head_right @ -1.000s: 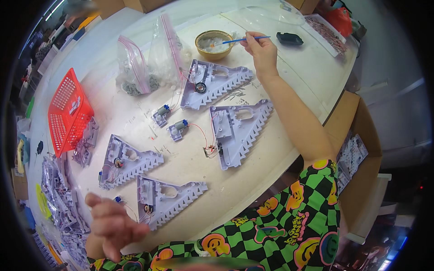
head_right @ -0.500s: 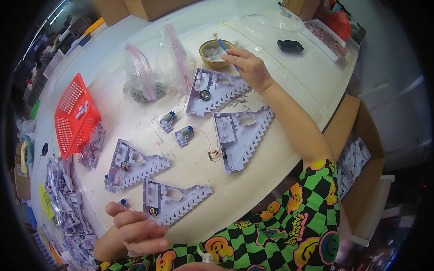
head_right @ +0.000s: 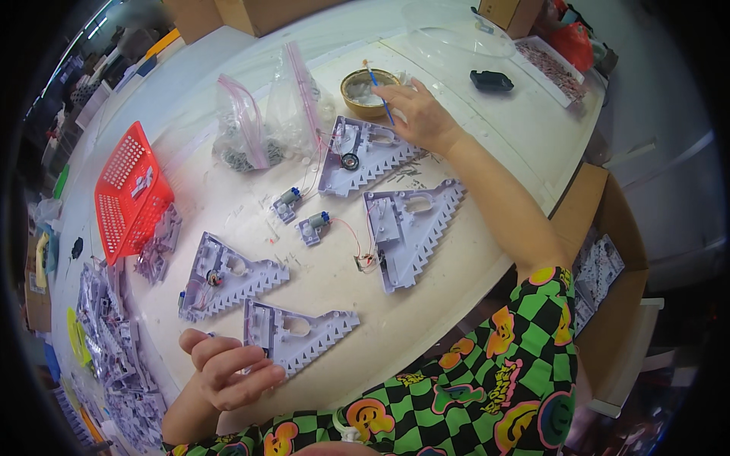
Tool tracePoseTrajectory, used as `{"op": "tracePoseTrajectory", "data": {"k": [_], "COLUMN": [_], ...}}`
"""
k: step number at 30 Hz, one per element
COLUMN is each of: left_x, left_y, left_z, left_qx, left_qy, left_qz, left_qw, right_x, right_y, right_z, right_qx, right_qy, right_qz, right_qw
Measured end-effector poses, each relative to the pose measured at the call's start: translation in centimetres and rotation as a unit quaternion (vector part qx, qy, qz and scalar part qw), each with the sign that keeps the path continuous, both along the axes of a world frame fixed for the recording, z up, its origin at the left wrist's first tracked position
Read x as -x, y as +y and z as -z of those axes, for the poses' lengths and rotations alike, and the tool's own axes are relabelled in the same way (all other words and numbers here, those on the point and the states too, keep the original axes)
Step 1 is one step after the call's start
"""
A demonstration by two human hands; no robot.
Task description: The person assembles small electronic components by applying adhesive with a brush to plastic frames, then mounting small motors onto them.
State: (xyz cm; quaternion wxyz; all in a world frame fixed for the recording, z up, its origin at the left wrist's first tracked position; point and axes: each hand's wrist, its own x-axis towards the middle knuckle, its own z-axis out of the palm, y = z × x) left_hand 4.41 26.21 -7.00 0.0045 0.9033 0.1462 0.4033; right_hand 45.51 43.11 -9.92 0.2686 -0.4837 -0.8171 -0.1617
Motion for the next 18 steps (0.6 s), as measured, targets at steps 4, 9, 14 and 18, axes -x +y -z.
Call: {"op": "tracePoseTrajectory", "data": {"k": [4,9,14,18], "left_x": [0.9,1.3,2.9,6.0], "left_y": [-0.4,-0.1,-0.7,0.2], "left_z": [0.2,1.2,1.8,3.4], "left_qx": [-0.04,-0.01,-0.012,0.006], "left_qy": [0.026,0.009,0.046,0.087], "left_qz": [-0.047,-0.056,-0.124,-0.268], "left_qw": [0.998,0.998,0.991,0.96], "right_x": [-0.5,-1.6,3.1,9.5], "right_y": [-1.1,-2.8,-4.3,-7.7], "right_z": [-0.8,-1.5,-2.2,-4.5], "right_qx": [0.006,-0.074,-0.075,-0.091], "right_qy": [-0.007,-0.007,-0.031,-0.047], "right_qz": [-0.007,-0.018,-0.104,-0.175], "right_qw": [1.0,0.997,0.991,0.979]}}
